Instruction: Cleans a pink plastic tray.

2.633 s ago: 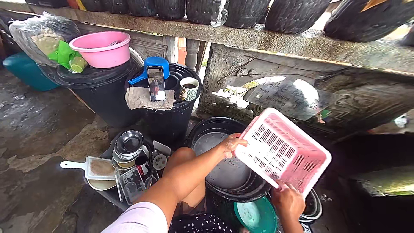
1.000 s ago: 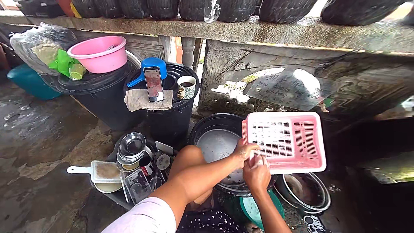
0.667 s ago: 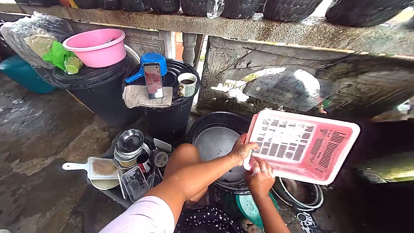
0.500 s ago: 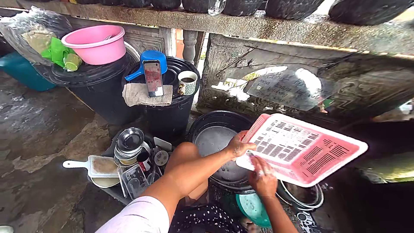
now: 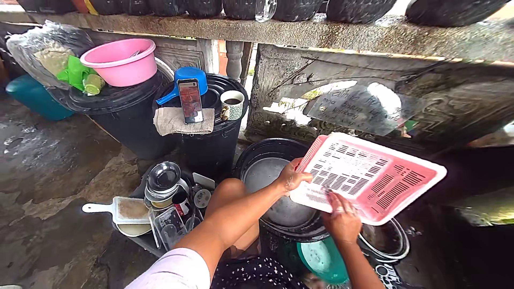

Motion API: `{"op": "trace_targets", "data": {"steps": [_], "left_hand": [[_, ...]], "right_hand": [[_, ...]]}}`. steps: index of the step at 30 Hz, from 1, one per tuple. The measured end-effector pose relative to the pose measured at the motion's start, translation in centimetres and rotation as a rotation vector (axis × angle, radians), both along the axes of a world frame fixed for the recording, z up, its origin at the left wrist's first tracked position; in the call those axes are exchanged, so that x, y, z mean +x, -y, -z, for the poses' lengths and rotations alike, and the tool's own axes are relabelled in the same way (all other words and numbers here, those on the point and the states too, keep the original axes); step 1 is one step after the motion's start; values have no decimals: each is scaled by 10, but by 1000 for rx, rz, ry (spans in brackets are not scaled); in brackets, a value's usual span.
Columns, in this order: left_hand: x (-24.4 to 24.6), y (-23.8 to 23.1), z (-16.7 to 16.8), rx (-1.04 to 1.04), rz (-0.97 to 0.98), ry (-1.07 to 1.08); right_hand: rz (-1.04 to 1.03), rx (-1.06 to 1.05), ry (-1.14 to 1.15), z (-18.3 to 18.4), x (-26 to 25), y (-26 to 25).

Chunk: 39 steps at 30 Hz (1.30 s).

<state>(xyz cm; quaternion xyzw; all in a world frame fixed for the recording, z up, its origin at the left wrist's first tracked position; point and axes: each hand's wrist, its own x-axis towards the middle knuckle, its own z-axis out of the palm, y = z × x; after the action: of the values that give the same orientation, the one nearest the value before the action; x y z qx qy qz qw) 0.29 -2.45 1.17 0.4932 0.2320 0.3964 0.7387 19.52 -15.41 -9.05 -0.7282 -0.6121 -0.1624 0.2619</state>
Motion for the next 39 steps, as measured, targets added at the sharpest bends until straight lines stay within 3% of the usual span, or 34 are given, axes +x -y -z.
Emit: {"op": "trace_targets", "data": {"steps": [3, 7, 9, 12, 15, 17, 21, 24, 27, 29, 33, 37, 39], "left_hand": [[5, 3, 3, -34, 2, 47], [25, 10, 14, -38, 3, -11], [24, 12, 14, -9, 31, -42], [11, 5, 5, 48, 80, -21], [-6, -9, -7, 51, 133, 22], [-11, -13, -10, -72, 153, 109], [14, -2, -6, -318, 103, 175], [48, 29, 20, -330, 108, 10], [62, 37, 41, -257, 28, 26], [52, 25, 36, -243, 69, -40], [42, 10, 29, -161, 137, -61], [52, 11, 31, -135, 55, 26], [46, 5, 26, -134, 41, -13]], "right_hand": [[236, -146, -101, -14, 11, 4], [80, -126, -162, -41, -101, -12], [23, -43, -121, -32, -120, -16], [-106, -27, 24, -16, -62, 0], [51, -217, 6, -29, 18, 29], [116, -167, 13, -45, 44, 43], [178, -28, 83, -83, 2, 24], [251, -88, -92, -88, -58, 0], [248, -270, -313, -73, -95, -15], [129, -351, -300, -58, -94, -12], [-122, -350, 107, -43, -55, -3], [-1, -453, -59, -73, -80, -18], [-26, -441, -95, -71, -92, -23]]}}
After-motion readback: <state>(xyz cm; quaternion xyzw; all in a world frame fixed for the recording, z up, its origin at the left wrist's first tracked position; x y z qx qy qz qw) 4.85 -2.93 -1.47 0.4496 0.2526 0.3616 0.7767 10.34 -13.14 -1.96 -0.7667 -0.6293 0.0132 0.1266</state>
